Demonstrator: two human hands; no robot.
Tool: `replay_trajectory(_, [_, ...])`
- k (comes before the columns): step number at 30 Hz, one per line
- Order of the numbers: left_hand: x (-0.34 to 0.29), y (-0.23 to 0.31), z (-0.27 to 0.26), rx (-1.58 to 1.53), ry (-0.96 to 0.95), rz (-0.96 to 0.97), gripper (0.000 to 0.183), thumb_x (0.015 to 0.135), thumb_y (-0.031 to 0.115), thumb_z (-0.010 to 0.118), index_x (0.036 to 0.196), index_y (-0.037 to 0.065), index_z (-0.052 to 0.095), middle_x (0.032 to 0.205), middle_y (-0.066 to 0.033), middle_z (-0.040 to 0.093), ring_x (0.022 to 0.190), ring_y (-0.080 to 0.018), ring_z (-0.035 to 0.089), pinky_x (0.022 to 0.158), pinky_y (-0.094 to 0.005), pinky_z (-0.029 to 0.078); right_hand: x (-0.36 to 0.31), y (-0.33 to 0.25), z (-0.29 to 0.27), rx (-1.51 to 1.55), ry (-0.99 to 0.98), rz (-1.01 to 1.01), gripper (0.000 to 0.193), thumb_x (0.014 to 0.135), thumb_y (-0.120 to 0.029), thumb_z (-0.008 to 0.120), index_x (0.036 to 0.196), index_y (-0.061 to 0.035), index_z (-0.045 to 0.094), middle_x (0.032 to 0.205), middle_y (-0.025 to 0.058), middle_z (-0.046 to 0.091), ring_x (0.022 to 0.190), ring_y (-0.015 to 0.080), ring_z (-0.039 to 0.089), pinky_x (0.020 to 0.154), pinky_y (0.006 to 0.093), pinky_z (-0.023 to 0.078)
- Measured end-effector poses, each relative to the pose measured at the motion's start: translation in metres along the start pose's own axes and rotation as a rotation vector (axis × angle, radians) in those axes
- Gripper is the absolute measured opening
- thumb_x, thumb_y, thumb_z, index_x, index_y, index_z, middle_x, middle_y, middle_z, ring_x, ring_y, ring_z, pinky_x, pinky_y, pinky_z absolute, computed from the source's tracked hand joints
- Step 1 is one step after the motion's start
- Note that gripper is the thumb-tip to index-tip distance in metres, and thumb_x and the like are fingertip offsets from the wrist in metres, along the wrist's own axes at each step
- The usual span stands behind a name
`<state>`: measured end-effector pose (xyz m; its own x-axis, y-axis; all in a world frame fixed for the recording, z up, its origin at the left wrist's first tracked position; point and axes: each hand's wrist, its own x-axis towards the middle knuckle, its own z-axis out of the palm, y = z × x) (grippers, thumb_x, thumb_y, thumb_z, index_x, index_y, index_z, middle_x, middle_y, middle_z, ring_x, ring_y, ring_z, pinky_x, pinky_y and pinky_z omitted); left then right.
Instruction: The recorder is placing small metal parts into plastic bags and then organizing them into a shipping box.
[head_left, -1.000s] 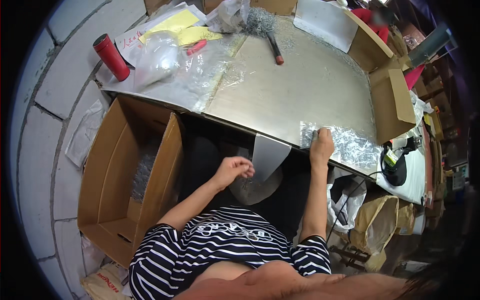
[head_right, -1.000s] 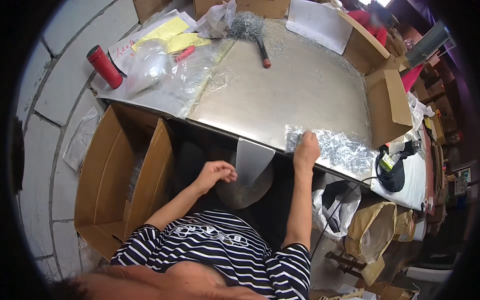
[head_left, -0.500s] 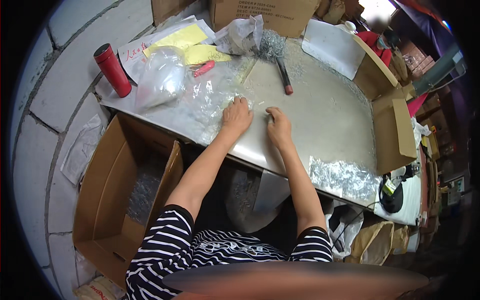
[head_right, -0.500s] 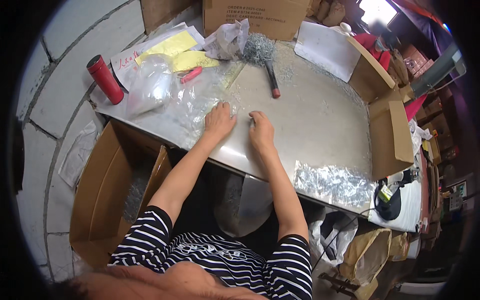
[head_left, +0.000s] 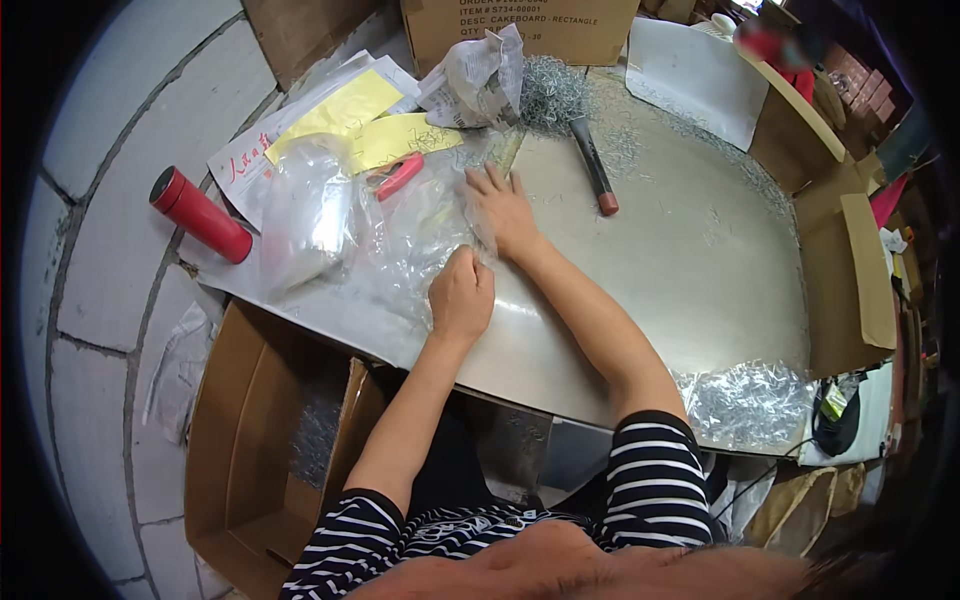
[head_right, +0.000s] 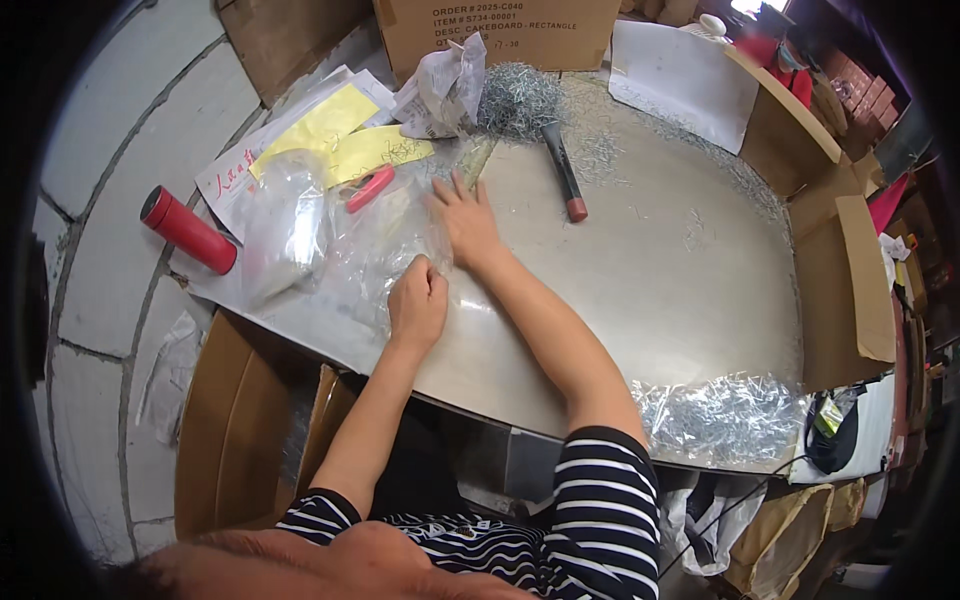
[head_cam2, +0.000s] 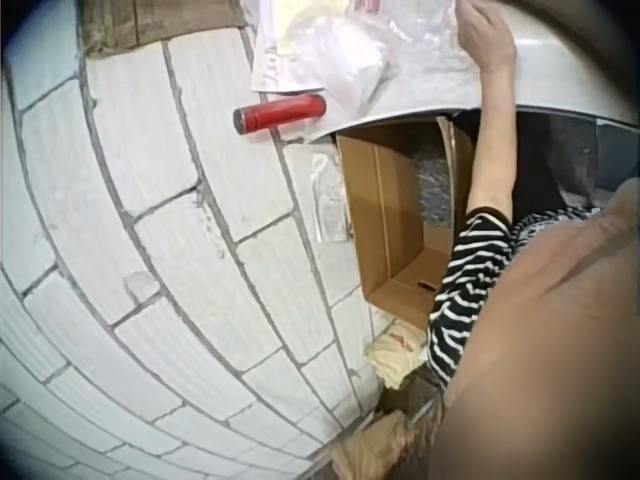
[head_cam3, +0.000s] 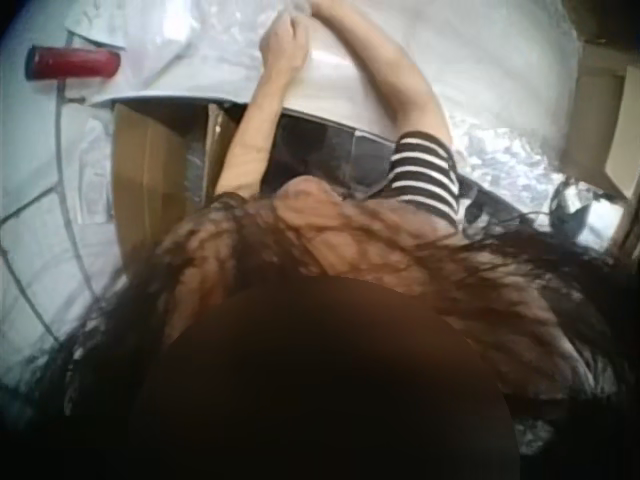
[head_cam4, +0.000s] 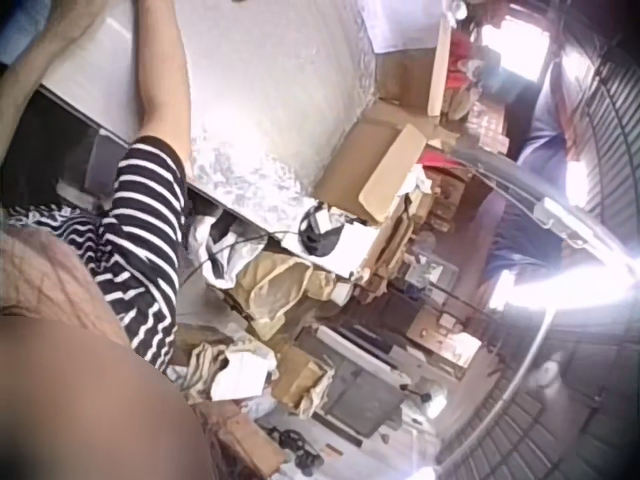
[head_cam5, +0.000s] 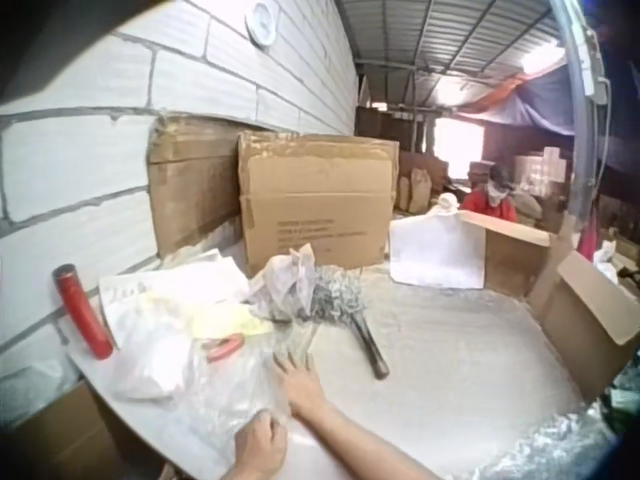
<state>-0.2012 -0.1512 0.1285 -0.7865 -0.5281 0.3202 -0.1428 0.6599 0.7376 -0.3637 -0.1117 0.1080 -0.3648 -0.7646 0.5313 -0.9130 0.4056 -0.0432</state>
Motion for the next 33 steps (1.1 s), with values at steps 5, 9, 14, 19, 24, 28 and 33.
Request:
replay_trajectory(5, [-0.002,0.01,0.003,0.071,-0.075,0.1,0.012,0.085,0.011,0.052,0.089,-0.001,0.056,0.088,-0.0211,0.061,0.082,-0.0415,0.059,0.071,-0.0488,0.045,0.052,0.047,0.048,0.193,-0.007,0.284,0.044,0.087,-0.025,0.051,0.129,-0.0139,0.054,0.143,0.0103,0.045,0.136,0.0367,0.035,0.108,0.0529,0.031])
replay_trajectory(9, [0.002,0.008,-0.008,0.17,0.04,0.149,0.035,0.087,0.015,0.053,0.114,-0.007,0.053,0.122,-0.0275,0.054,0.111,-0.0425,0.053,0.094,-0.0465,0.043,0.063,0.028,0.065,0.223,-0.109,0.142,0.042,0.091,-0.028,0.046,0.132,-0.0212,0.052,0.142,0.0104,0.045,0.138,0.0358,0.032,0.108,0.0566,0.028])
replay_trajectory(14, [0.0,0.007,-0.018,0.469,-0.192,-0.04,0.065,0.09,0.025,0.058,0.138,-0.012,0.033,0.145,-0.0348,0.027,0.137,-0.0455,0.026,0.114,-0.0498,0.021,0.058,0.04,0.035,0.06,-0.202,0.303,0.043,0.094,-0.033,0.043,0.134,-0.0206,0.05,0.146,0.0098,0.041,0.139,0.0354,0.03,0.111,0.0544,0.026])
replay_trajectory(19, [-0.058,0.012,-0.003,0.491,-0.266,0.21,0.065,0.091,0.031,0.058,0.139,-0.007,0.035,0.147,-0.0295,0.029,0.139,-0.0421,0.026,0.113,-0.0518,0.021,-0.011,0.063,0.009,0.064,-0.148,0.374,0.045,0.096,-0.034,0.042,0.137,-0.0153,0.047,0.149,0.0105,0.038,0.139,0.0364,0.03,0.112,0.0505,0.026])
replay_trajectory(24, [-0.096,0.022,-0.023,0.39,-0.316,0.351,0.062,0.092,0.035,0.056,0.139,-0.002,0.04,0.147,-0.0244,0.033,0.139,-0.0369,0.029,0.11,-0.0521,0.026,-0.092,0.032,-0.045,0.11,-0.195,0.309,0.05,0.093,-0.023,0.045,0.141,-0.0115,0.041,0.15,0.0114,0.035,0.141,0.0358,0.026,0.113,0.0471,0.025])
replay_trajectory(28, [-0.129,0.015,-0.038,0.361,-0.261,0.394,0.064,0.089,0.035,0.059,0.14,0.001,0.04,0.149,-0.0194,0.034,0.139,-0.0334,0.03,0.111,-0.049,0.026,-0.13,0.01,-0.079,0.079,-0.262,0.309,0.052,0.093,-0.022,0.046,0.143,-0.012,0.04,0.151,0.0115,0.034,0.14,0.0365,0.027,0.113,0.0483,0.024])
replay_trajectory(33, [-0.151,-0.026,-0.042,0.229,-0.133,0.723,0.044,0.086,0.012,0.061,0.127,0.002,0.051,0.136,-0.0138,0.052,0.129,-0.0292,0.047,0.106,-0.0439,0.034,-0.168,-0.015,-0.11,0.056,-0.272,0.319,0.05,0.09,-0.021,0.052,0.139,-0.0106,0.044,0.151,0.0119,0.033,0.14,0.0365,0.028,0.112,0.051,0.025])
